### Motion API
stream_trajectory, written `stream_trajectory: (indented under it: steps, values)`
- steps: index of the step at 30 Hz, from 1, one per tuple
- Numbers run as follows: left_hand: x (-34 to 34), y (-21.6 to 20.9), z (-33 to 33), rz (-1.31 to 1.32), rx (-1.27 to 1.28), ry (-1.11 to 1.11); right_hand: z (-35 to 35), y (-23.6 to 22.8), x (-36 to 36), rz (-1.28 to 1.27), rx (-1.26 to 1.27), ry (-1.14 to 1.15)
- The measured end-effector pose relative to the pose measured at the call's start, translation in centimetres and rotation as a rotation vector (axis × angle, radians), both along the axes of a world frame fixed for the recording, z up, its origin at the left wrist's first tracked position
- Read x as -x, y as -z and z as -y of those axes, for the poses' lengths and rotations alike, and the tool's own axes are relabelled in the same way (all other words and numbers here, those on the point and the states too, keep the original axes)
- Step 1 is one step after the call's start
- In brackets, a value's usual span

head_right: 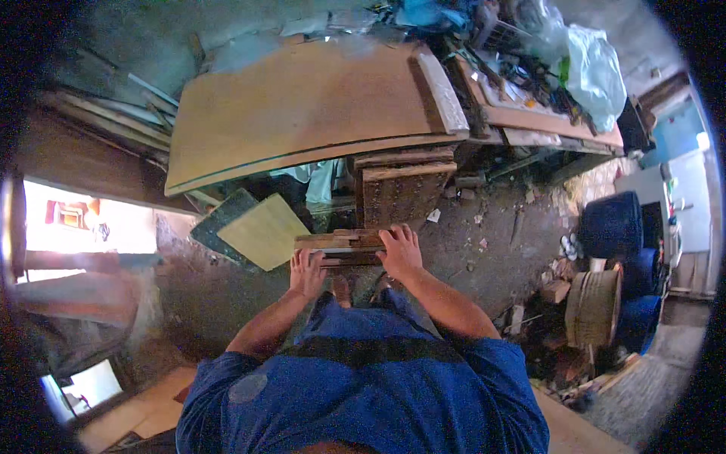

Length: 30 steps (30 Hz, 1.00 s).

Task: The person picks up several wooden boards from a storage area and carries them to a large water-filled tank outdoors, where they place them on top of the tank's frame.

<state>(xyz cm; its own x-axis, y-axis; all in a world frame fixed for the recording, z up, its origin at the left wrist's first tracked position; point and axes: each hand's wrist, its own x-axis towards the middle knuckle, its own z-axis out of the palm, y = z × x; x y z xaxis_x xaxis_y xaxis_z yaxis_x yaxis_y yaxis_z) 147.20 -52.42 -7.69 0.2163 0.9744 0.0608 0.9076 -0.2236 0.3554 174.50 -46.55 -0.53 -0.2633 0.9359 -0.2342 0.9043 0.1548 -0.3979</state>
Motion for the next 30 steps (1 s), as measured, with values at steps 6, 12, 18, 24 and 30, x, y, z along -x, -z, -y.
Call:
stream_trajectory:
  steps: [6, 12, 18, 24, 30]
  values:
    - [-0.5, 0.2, 0.0, -0.042, 0.028, 0.042, -0.4, -0.1, 1.5, 0.06, 0.02, -0.053]
    - [-0.5, -0.9, -0.8, -0.013, -0.123, 0.018, -0.3, 0.5, 2.2, 0.037, 0.048, -0.049]
    - [-0.9, -4.1, -3.0, -0.178, 0.131, 0.005, -0.2, 1.2, 1.1, -0.031, 0.009, -0.132]
    - [-3.8, -5.8, -5.8, -0.421, 0.372, 0.086, -1.3, 0.9, -0.8, -0.095, 0.096, -0.209]
    - [-6.1, -7.2, -6.5, -0.455, 0.536, 0.299, -0.4, 2.4, -4.5, -0.225, 0.168, -0.276]
